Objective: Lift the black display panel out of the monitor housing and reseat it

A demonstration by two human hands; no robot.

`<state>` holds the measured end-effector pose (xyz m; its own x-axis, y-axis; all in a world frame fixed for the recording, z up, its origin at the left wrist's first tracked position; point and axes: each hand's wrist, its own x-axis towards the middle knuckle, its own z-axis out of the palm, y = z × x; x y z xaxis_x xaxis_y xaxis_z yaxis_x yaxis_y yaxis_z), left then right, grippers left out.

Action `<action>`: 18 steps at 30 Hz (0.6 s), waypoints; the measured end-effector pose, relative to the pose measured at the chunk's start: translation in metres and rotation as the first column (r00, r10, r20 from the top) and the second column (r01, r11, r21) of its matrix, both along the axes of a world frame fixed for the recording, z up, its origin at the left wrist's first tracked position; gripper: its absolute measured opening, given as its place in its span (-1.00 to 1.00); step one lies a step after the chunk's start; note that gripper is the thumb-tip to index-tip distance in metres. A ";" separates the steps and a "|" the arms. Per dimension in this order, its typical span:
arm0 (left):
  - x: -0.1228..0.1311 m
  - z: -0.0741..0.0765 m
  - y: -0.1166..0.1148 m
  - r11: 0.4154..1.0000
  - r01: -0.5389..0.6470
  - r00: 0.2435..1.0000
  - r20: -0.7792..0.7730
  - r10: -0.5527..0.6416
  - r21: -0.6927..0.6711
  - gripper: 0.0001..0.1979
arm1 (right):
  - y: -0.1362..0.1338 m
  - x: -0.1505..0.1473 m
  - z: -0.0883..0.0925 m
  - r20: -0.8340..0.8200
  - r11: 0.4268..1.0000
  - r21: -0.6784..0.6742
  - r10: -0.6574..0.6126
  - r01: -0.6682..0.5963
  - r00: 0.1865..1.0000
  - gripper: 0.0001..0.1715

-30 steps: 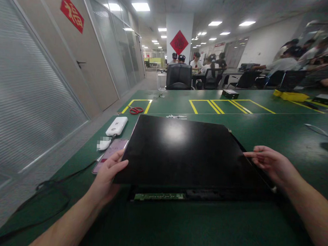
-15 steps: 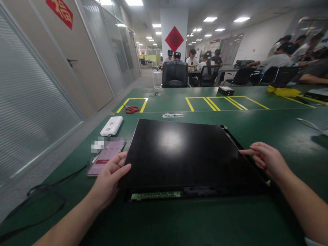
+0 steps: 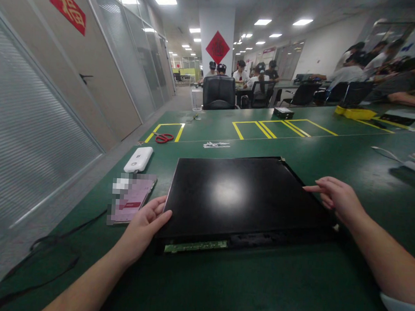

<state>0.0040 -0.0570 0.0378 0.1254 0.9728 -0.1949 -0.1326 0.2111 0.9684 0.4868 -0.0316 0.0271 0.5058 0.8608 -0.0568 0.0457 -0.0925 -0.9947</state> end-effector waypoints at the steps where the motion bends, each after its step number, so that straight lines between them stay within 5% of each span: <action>1: 0.000 -0.001 0.000 1.000 0.006 1.000 0.000 -0.006 0.000 -0.34 | 0.000 0.000 0.000 -0.003 1.000 0.003 -0.004 0.004 1.000 -0.83; 18: 0.000 -0.001 0.001 1.000 0.016 0.997 -0.081 -0.016 -0.005 -0.31 | 0.001 0.005 -0.005 0.097 1.000 0.006 -0.004 0.003 0.995 -0.76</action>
